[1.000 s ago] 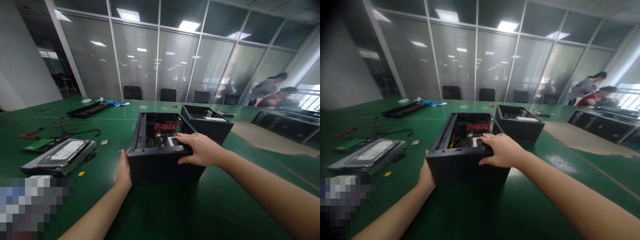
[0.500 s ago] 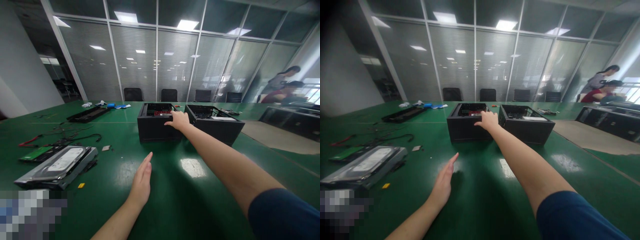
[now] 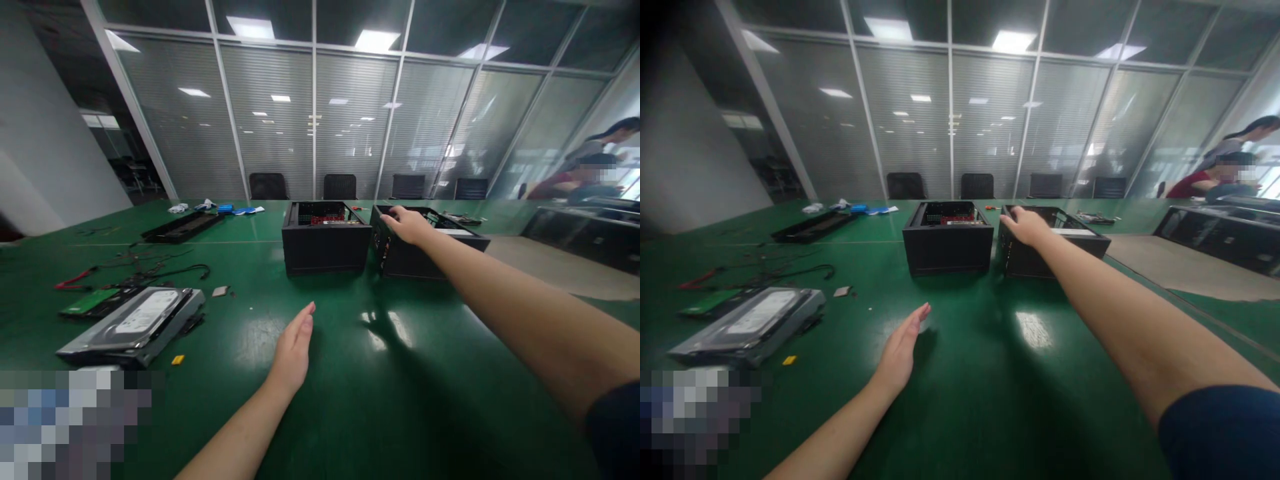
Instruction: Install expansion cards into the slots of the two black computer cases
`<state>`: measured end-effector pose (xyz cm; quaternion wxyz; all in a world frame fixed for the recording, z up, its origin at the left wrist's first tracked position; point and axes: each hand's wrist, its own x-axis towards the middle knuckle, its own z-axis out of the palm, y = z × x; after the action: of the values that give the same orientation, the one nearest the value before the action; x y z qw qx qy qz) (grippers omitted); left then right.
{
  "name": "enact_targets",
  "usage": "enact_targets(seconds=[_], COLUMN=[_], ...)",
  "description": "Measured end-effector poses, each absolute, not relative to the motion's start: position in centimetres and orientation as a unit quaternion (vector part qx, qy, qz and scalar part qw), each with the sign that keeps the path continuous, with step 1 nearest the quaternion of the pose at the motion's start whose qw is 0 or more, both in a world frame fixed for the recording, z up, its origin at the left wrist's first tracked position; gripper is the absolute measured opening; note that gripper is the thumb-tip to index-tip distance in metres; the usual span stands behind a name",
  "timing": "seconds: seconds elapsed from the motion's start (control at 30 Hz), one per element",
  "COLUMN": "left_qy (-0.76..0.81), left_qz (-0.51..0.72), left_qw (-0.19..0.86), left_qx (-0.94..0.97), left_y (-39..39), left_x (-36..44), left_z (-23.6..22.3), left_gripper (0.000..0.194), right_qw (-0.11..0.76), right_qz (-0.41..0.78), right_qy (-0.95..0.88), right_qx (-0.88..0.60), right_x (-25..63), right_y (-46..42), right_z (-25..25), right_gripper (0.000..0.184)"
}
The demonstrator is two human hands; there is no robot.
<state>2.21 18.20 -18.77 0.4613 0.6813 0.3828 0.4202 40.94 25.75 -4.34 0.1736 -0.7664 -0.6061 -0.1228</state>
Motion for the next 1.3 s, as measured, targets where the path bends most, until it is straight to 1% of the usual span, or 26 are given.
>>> enact_targets(seconds=[0.07, 0.13, 0.2, 0.33, 0.43, 0.53, 0.7, 0.83, 0.97, 1.13, 1.3], left_qy=[0.379, 0.378, 0.378, 0.386, 0.385, 0.389, 0.387, 0.385, 0.385, 0.383, 0.391], left_qz=[0.417, 0.411, 0.403, 0.388, 0.379, 0.372, 0.376, 0.379, 0.377, 0.384, 0.374], left_qw=[0.462, 0.460, 0.451, 0.424, 0.413, 0.403, 0.397, 0.390, 0.393, 0.406, 0.403], left_qx=[0.684, 0.691, 0.701, 0.721, 0.733, 0.740, 0.742, 0.745, 0.746, 0.736, 0.738], left_y=[18.4, 18.6, 18.7, 18.5, 18.5, 18.7, 18.8, 18.8, 19.1, 19.3, 19.2], left_x=[2.3, 2.3, 2.3, 2.3, 2.4, 2.4, 2.6, 2.7, 2.7, 2.6, 2.6], left_z=[-19.1, -19.2, -19.2, -18.8, -18.7, -18.9, -19.1, -19.0, -19.2, -19.4, -19.0], left_gripper=[0.059, 0.060, 0.059, 0.058, 0.060, 0.063, 0.064, 0.063, 0.063, 0.064, 0.065], right_qw=[0.076, 0.015, -0.004, -0.029, -0.039, -0.036, -0.025, -0.007, 0.015, 0.086, 0.160], right_qz=[-0.081, -0.079, -0.100, -0.127, -0.162, -0.185, -0.183, -0.190, -0.203, -0.206, -0.201], right_qy=[-0.587, -0.589, -0.580, -0.583, -0.618, -0.632, -0.648, -0.686, -0.756, -0.820, -0.833], right_qx=[-0.802, -0.804, -0.808, -0.802, -0.768, -0.752, -0.738, -0.703, -0.622, -0.527, -0.489], right_x=[43.1, 44.0, 43.7, 42.0, 40.8, 39.4, 36.0, 33.3, 31.0, 27.3, 22.5], right_y=[24.2, 23.1, 22.3, 20.4, 17.9, 14.9, 10.4, 6.0, 1.1, -4.0, -8.0], right_z=[-4.8, -5.2, -5.5, -5.3, -5.1, -5.2, -5.0, -4.5, -4.0, -3.7, -3.3], right_gripper=[0.088, 0.087, 0.083, 0.068, 0.068, 0.070, 0.073, 0.067, 0.058, 0.048, 0.042])
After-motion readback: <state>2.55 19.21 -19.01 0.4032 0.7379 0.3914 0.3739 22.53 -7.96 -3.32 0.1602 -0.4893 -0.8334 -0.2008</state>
